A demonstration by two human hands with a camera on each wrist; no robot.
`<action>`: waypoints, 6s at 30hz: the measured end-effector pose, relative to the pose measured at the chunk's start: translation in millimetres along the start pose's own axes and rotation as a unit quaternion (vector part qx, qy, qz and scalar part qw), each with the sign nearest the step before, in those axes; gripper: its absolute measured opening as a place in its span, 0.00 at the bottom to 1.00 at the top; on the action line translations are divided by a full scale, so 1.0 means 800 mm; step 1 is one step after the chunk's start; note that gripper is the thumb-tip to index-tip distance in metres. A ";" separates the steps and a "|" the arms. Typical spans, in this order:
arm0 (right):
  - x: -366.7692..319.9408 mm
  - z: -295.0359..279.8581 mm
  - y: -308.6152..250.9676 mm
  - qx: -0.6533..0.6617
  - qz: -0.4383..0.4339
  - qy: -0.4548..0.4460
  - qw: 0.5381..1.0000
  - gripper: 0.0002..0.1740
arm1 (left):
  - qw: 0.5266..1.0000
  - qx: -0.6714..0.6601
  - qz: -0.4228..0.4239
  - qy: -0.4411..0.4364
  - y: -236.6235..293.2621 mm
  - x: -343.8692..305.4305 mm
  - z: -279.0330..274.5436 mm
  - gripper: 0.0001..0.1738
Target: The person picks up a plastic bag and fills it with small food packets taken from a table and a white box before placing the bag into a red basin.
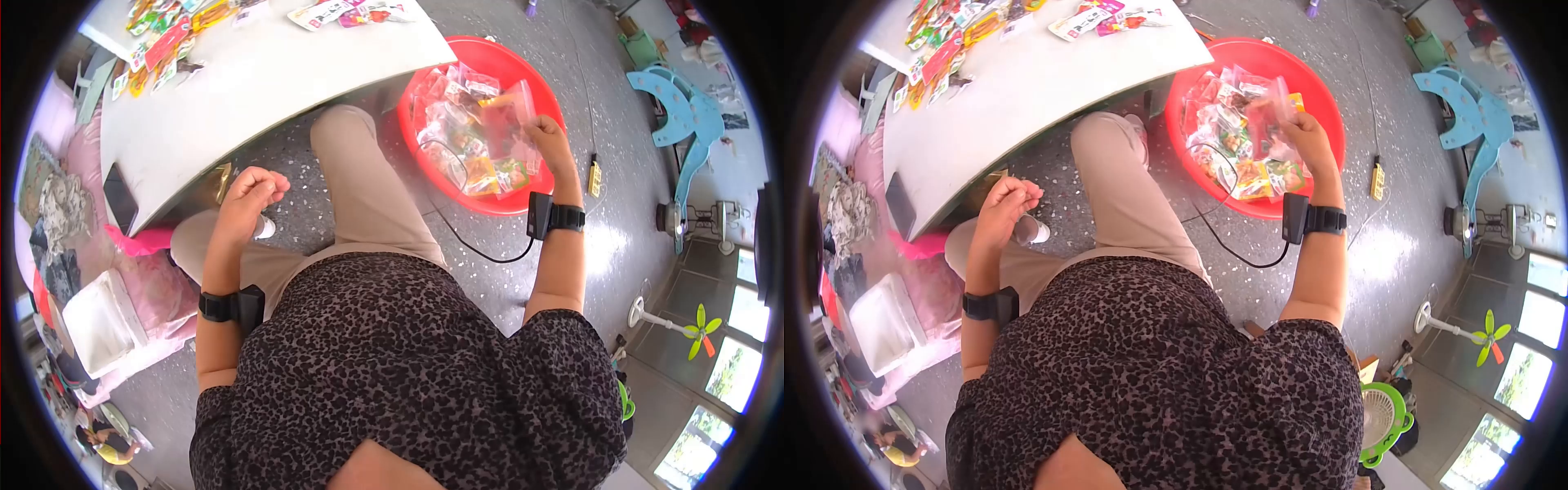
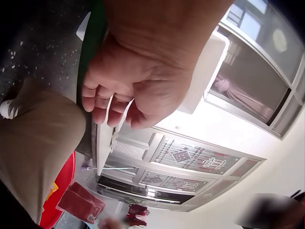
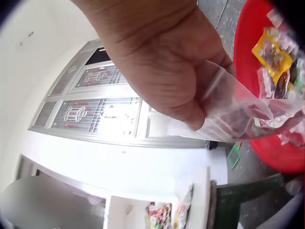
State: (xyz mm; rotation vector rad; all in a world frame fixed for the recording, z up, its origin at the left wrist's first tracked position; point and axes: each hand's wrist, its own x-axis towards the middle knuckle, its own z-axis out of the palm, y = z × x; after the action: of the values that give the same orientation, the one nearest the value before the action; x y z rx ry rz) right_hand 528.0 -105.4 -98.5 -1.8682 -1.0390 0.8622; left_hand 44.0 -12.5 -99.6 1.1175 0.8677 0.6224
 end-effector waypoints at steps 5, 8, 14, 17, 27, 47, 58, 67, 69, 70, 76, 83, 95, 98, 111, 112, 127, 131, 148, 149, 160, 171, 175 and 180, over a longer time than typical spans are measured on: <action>0.000 -0.064 0.118 -0.158 0.067 0.094 0.981 0.08 | 0.998 0.022 -0.038 0.036 -0.012 0.005 -0.014 0.06; -0.016 -0.081 0.157 -0.235 0.104 0.125 0.958 0.11 | 0.995 0.017 -0.073 0.063 -0.030 0.005 -0.028 0.06; -0.019 -0.102 0.248 -0.335 0.156 0.176 0.912 0.14 | 0.983 0.019 -0.141 0.112 -0.062 -0.003 -0.045 0.07; -0.017 -0.104 0.245 -0.408 0.149 0.223 0.873 0.14 | 0.980 0.017 -0.155 0.127 -0.070 -0.008 -0.055 0.07; -0.027 -0.053 0.287 -0.526 0.208 0.082 0.821 0.13 | 0.973 -0.012 -0.172 0.155 -0.077 -0.013 -0.063 0.07; -0.019 0.287 -0.078 0.008 -0.196 -0.132 0.972 0.10 | 0.919 0.026 0.088 0.383 -0.035 -0.118 -0.150 0.04; -0.015 0.387 -0.076 -0.205 -0.507 -0.066 0.835 0.13 | 0.466 0.522 0.040 0.713 -0.021 -0.302 -0.373 0.17; -0.016 0.389 -0.084 -0.232 -0.498 -0.069 0.832 0.09 | 0.597 0.376 -0.200 0.680 -0.064 -0.348 -0.452 0.24; -0.016 0.390 -0.086 -0.241 -0.496 -0.070 0.831 0.08 | 0.621 0.372 -0.218 0.655 -0.058 -0.350 -0.453 0.22; -0.017 0.391 -0.086 -0.245 -0.494 -0.071 0.831 0.08 | 0.632 0.371 -0.228 0.641 -0.055 -0.351 -0.453 0.21; -0.017 0.395 -0.091 -0.252 -0.498 -0.071 0.827 0.08 | 0.647 0.317 -0.173 0.672 -0.044 -0.356 -0.442 0.18; -0.020 0.392 -0.093 -0.254 -0.512 -0.062 0.818 0.08 | 0.598 0.354 -0.132 0.707 -0.050 -0.372 -0.458 0.18; -0.024 0.400 -0.107 -0.074 -0.415 -0.101 0.901 0.08 | 0.581 0.409 0.247 0.659 0.099 -0.225 -0.282 0.08; -0.023 0.430 -0.121 0.061 -0.319 -0.145 0.934 0.07 | 0.712 0.331 0.247 0.568 0.076 -0.140 -0.223 0.06; -0.046 0.501 -0.229 0.382 0.032 -0.328 0.863 0.11 | 0.909 0.019 0.142 0.392 0.008 0.049 -0.065 0.02; -0.044 0.501 -0.222 0.401 0.042 -0.341 0.849 0.11 | 0.917 0.008 0.129 0.377 0.008 0.047 -0.064 0.02; -0.050 0.459 -0.227 0.370 0.045 -0.392 0.841 0.09 | 0.979 -0.011 0.031 0.201 0.032 0.019 -0.048 0.04; -0.044 0.466 -0.216 0.388 0.063 -0.418 0.819 0.09 | 0.982 -0.069 0.017 0.175 0.029 0.017 -0.056 0.02; -0.063 0.459 -0.221 0.325 0.040 -0.359 0.874 0.06 | 0.970 -0.157 0.005 0.185 0.021 0.006 -0.053 0.03; -0.061 0.460 -0.218 0.331 0.040 -0.363 0.870 0.07 | 0.969 -0.164 0.004 0.184 0.022 0.005 -0.052 0.03; -0.062 0.459 -0.207 0.341 0.040 -0.385 0.856 0.08 | 0.973 -0.069 0.050 0.213 0.019 -0.001 -0.031 0.04; -0.048 0.468 -0.210 0.300 -0.021 -0.347 0.889 0.07 | 0.781 0.263 0.253 0.506 0.012 -0.004 -0.056 0.03; -0.043 0.485 -0.244 0.245 -0.037 -0.315 0.916 0.07 | 0.607 0.490 0.347 0.521 0.069 -0.026 -0.064 0.05; -0.037 0.514 -0.285 0.254 -0.064 -0.315 0.912 0.07 | 0.480 0.637 0.379 0.469 0.104 -0.017 -0.088 0.07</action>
State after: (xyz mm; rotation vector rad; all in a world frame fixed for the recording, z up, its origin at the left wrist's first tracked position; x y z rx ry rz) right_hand 94.0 75.6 -71.1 -1.0841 -1.1476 1.5428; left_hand -22.9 39.6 -30.0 2.7352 1.9587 1.5045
